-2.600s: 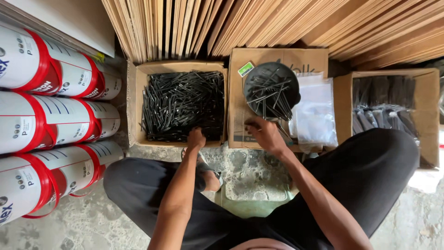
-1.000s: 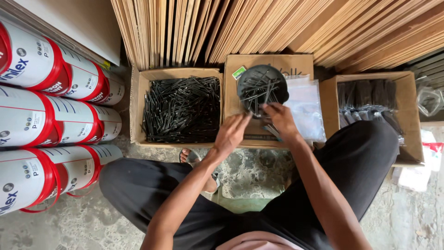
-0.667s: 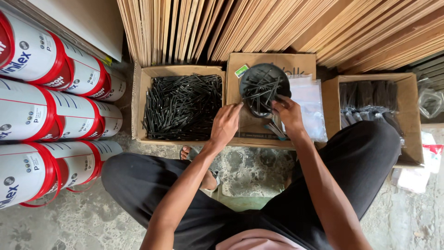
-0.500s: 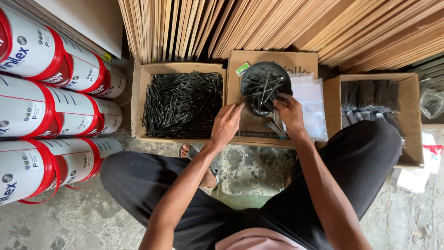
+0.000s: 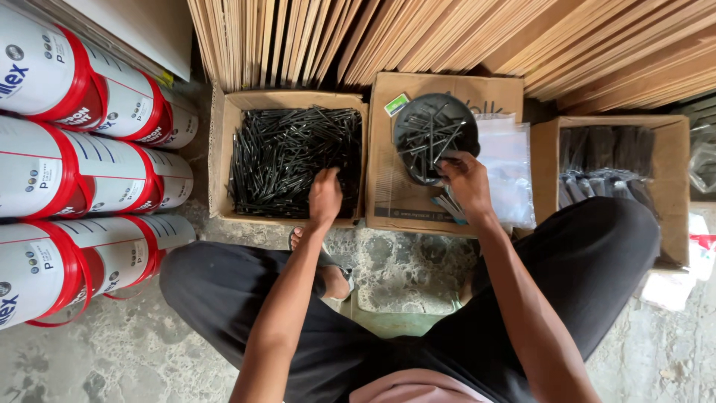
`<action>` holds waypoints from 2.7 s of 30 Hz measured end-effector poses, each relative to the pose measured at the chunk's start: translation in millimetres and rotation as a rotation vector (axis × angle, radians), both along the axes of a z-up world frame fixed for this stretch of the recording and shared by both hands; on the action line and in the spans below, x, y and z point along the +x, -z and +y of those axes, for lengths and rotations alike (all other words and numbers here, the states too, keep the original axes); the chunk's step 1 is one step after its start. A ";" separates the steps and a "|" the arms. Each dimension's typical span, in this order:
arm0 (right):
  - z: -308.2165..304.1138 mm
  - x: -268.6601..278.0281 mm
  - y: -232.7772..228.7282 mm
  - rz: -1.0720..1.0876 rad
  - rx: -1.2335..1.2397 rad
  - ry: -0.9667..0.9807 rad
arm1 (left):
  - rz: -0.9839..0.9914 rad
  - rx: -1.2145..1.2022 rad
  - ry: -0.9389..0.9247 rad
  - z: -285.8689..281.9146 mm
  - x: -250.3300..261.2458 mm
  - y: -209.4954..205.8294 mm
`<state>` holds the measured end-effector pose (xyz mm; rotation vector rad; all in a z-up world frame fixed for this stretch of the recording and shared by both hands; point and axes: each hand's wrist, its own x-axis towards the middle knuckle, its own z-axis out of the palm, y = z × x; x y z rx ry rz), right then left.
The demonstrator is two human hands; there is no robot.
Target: The person picks up large metal nails from a cardboard box by hand and places them into a small black container and plastic bags.
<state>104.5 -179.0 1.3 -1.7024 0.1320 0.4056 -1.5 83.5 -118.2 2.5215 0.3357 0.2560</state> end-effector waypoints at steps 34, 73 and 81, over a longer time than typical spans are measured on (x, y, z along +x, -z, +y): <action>36.2 -42.5 11.3 0.069 -0.350 -0.736 | 0.752 0.406 0.173 35.9 -29.9 195.2; 7.1 -75.4 19.5 -0.224 -0.393 -0.713 | 0.271 -1.091 -0.220 -64.6 22.2 -67.9; 4.5 -79.0 3.9 -0.182 -0.271 -0.568 | 0.313 -1.300 -0.068 -104.8 21.4 -98.7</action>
